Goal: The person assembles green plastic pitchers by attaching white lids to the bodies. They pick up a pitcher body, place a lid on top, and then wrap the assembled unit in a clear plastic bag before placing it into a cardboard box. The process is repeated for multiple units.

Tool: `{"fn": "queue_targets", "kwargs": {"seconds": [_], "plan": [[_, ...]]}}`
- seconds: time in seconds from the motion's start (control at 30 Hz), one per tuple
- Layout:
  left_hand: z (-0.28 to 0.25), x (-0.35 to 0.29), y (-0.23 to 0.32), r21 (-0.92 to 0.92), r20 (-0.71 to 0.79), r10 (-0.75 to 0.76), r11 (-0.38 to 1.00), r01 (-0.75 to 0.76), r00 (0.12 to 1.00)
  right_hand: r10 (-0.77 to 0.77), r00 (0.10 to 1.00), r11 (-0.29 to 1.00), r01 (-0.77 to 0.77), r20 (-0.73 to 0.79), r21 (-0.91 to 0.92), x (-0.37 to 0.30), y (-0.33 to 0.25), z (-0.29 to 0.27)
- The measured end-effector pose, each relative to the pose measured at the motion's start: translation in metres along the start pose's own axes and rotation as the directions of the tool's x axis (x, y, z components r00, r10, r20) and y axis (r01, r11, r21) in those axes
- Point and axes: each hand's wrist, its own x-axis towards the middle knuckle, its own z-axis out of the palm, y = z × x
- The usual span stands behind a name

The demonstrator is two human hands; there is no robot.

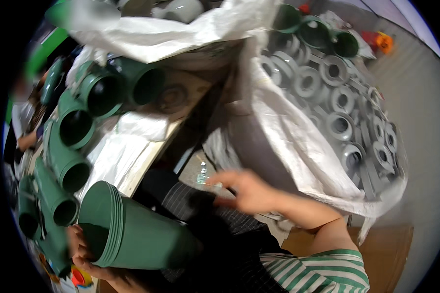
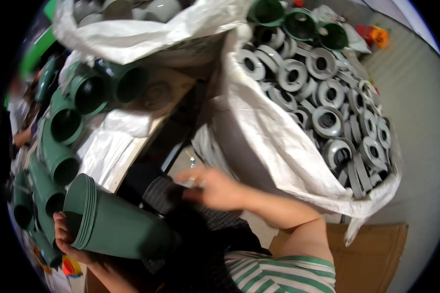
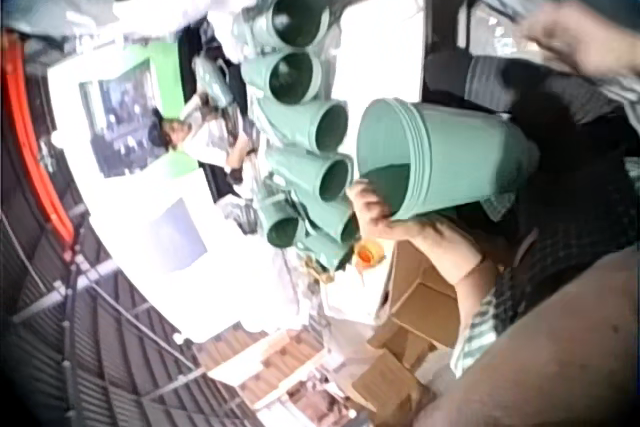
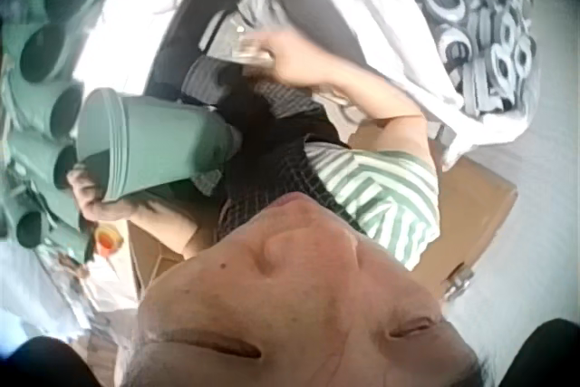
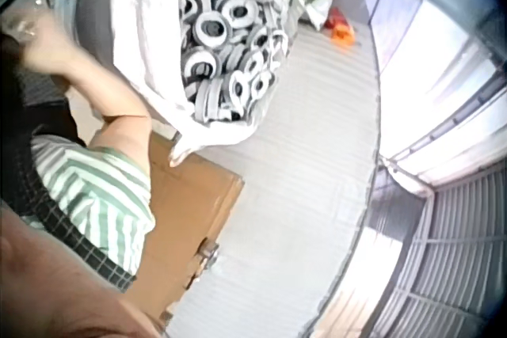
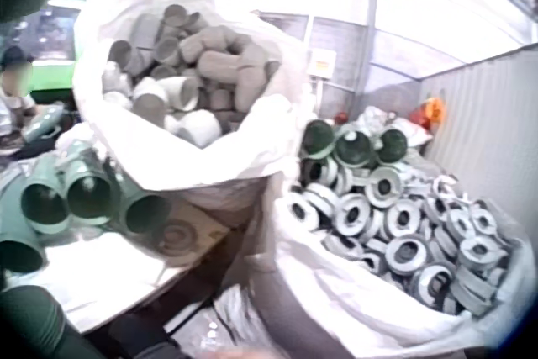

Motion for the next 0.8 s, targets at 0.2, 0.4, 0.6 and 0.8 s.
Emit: {"fn": "queue_targets", "kwargs": {"seconds": [0.2, 0.4, 0.6, 0.8], "plan": [[0.059, 0.036, -0.027, 0.42, -0.176, 0.123, 0.907, -0.038, 0.977, -0.235, 0.537, 0.55, -0.614, -0.81, -0.566, -0.077, 0.084, -0.249], [0.039, 0.05, -0.051, 0.538, 0.25, -0.032, 0.836, -0.111, 0.968, 0.448, 0.419, -0.093, -0.856, -0.789, -0.508, -0.154, 0.269, -0.274], [0.021, 0.056, -0.048, 0.521, 0.255, -0.172, 0.853, 0.015, 0.951, -0.433, 0.536, 0.252, -0.7, -0.725, -0.668, -0.091, 0.082, -0.252], [0.071, 0.055, -0.022, 0.601, 0.159, -0.49, 0.737, 0.31, 0.857, -0.189, 0.623, 0.843, 0.499, -0.759, 0.2, 0.071, -0.047, -0.143]]}}
